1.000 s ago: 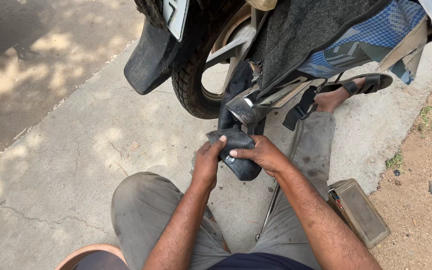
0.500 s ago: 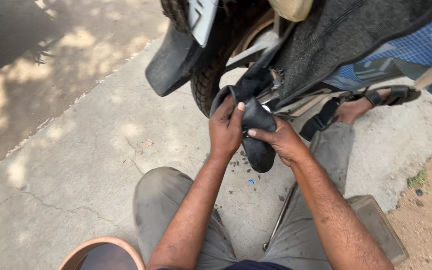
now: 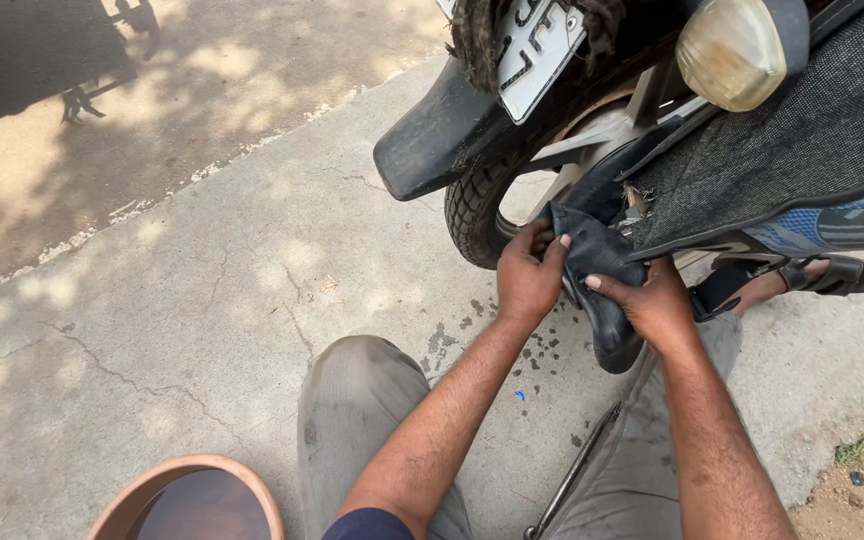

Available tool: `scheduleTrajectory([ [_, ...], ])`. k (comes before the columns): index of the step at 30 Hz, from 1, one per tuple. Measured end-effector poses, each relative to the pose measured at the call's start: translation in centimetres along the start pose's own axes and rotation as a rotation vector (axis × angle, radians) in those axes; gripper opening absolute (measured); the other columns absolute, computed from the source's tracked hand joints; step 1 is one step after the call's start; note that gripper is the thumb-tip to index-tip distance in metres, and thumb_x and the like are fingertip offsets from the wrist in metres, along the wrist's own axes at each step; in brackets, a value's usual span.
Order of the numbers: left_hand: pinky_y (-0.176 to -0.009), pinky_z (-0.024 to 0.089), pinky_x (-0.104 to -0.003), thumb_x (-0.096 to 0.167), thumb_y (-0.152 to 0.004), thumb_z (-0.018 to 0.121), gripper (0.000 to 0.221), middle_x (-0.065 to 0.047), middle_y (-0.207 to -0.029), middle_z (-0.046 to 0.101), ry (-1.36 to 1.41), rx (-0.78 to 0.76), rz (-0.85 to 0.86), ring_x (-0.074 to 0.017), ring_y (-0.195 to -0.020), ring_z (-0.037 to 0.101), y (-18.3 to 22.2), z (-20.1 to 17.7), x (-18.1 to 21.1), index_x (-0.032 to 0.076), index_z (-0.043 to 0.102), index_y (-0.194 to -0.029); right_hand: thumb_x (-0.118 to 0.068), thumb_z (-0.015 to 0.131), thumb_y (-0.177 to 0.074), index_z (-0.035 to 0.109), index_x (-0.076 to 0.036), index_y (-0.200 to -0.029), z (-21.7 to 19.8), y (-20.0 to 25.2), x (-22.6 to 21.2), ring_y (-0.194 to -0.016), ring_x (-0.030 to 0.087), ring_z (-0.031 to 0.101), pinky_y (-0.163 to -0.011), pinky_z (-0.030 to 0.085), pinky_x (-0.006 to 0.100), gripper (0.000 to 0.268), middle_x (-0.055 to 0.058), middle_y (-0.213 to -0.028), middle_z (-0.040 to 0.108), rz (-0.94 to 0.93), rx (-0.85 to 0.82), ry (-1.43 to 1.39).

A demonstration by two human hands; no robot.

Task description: The person prepares an inner tube by filing the surface with a metal tool, applying adhesive from a tube, and placing a patch over the punctured area. They then use a long metal lever to reinstall the tire onto the motorcycle wheel rim.

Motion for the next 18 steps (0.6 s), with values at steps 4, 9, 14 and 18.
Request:
scheduleTrajectory([
  [4,-0.116,0.045,-0.045,0.027,-0.092,0.076,0.037,-0.017,-0.139,0.054,-0.206,0.046,0.321,-0.0314,-0.137,0.050,2.2,-1.7,0.0,0.010,0.067,-0.124,-0.019,0.090,-0.073,0.046,-0.004,-0.146,-0.2,0.0,-0.5,-0.124,0.026,0.064,-0.102,0.053,0.037,0.087,0.015,-0.137,0.064,-0.074,-0.002,0.081],
  [9,-0.124,0.028,-0.056,0.038,-0.068,0.094,0.055,-0.019,-0.157,0.034,-0.426,-0.052,0.601,-0.0402,-0.150,0.026,4.2,-1.4,0.2,0.019,0.072,-0.115,-0.030,0.094,-0.069,0.046,-0.004,-0.145,-0.6,-0.5,0.7,-0.124,0.026,0.064,-0.105,0.051,0.037,0.094,0.015,-0.135,0.064,-0.049,0.031,0.166],
  [14,-0.126,0.027,-0.056,0.034,-0.072,0.094,0.053,-0.020,-0.160,0.032,-0.503,-0.010,0.600,-0.0423,-0.154,0.025,4.7,-0.2,-0.6,0.022,0.074,-0.120,-0.039,0.095,-0.066,0.055,-0.003,-0.138,-1.4,-0.8,1.6,-0.118,0.026,0.069,-0.103,0.054,0.038,0.090,0.014,-0.129,0.071,-0.063,0.001,0.280],
  [18,-0.124,0.032,-0.056,0.033,-0.070,0.095,0.056,-0.021,-0.158,0.031,-0.475,0.019,0.579,-0.0433,-0.151,0.028,4.7,0.3,-0.9,0.020,0.071,-0.120,-0.045,0.096,-0.066,0.053,-0.002,-0.138,-1.5,-1.5,1.3,-0.115,0.028,0.069,-0.099,0.054,0.039,0.095,0.016,-0.126,0.070,-0.038,-0.015,0.381],
])
Point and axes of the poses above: each hand's wrist, its own y-axis away from the middle knuckle, its own z-axis out of the palm, x = y × z, the point moved 2 cm from there along -y, towards the middle knuckle
